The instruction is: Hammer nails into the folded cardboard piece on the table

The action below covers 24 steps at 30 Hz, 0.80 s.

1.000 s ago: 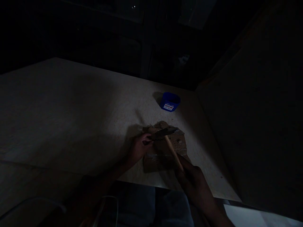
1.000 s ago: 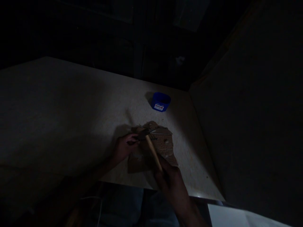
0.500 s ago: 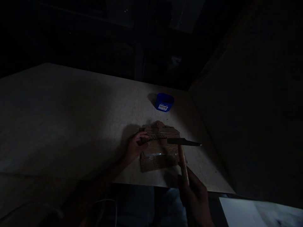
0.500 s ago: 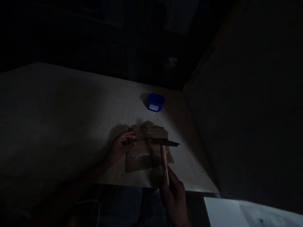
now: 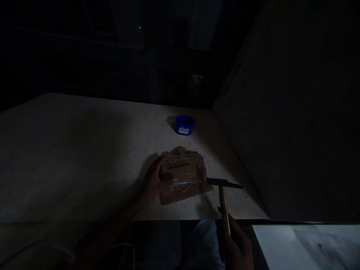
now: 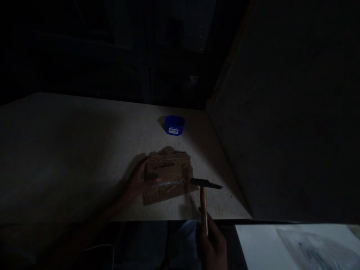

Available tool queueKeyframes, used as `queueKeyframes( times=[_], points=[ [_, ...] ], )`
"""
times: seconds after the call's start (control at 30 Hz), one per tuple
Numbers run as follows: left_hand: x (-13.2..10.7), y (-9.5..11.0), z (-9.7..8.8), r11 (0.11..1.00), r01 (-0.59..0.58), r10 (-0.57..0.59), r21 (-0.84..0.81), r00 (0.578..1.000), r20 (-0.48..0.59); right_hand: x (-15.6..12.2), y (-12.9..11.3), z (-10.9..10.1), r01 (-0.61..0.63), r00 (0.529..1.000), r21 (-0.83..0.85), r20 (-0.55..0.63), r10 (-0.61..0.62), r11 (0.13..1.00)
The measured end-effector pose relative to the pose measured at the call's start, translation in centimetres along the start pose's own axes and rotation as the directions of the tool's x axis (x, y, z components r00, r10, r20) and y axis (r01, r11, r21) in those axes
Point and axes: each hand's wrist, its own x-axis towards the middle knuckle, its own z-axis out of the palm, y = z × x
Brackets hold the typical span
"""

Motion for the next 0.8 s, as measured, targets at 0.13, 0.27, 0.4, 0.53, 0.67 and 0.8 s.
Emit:
queueKeyframes(
  times=[0.13, 0.27, 0.4, 0.53, 0.67, 0.8],
  points=[
    [0.3, -0.1, 1.0, 0.999, -0.032, 0.031, 0.038, 0.998, 0.047, -0.3, 1.3, -0.8, 0.009, 1.000, -0.024, -0.008, -0.009, 1.000],
    [1.1, -0.7, 2.5, 1.000, -0.006, 0.008, -0.023, 0.998, 0.070, -0.2, 1.4, -1.8, 0.007, 1.000, 0.007, -0.031, -0.007, 1.000],
    [2.4, -0.8, 4.8, 0.996, 0.016, -0.007, -0.082, 0.994, 0.111, 0.1, 1.1, -2.7, 0.036, 0.999, 0.010, -0.038, -0.036, 0.999],
    [4.3, 0.0, 8.1, 0.992, 0.006, 0.013, -0.123, 0.987, 0.159, 0.2, 1.0, -3.2, 0.051, 0.998, -0.029, -0.044, -0.052, 0.998],
    [6.2, 1.2, 11.9, 0.976, -0.030, 0.077, -0.214, 0.974, 0.215, 0.7, 0.3, -3.7, 0.076, 0.997, -0.100, 0.028, -0.073, 0.992],
    [7.7, 2.5, 14.8, 0.958, -0.111, 0.172, -0.265, 0.961, 0.217, 1.7, -0.8, -4.2, 0.199, 0.977, -0.204, 0.114, -0.179, 0.958]
  ],
)
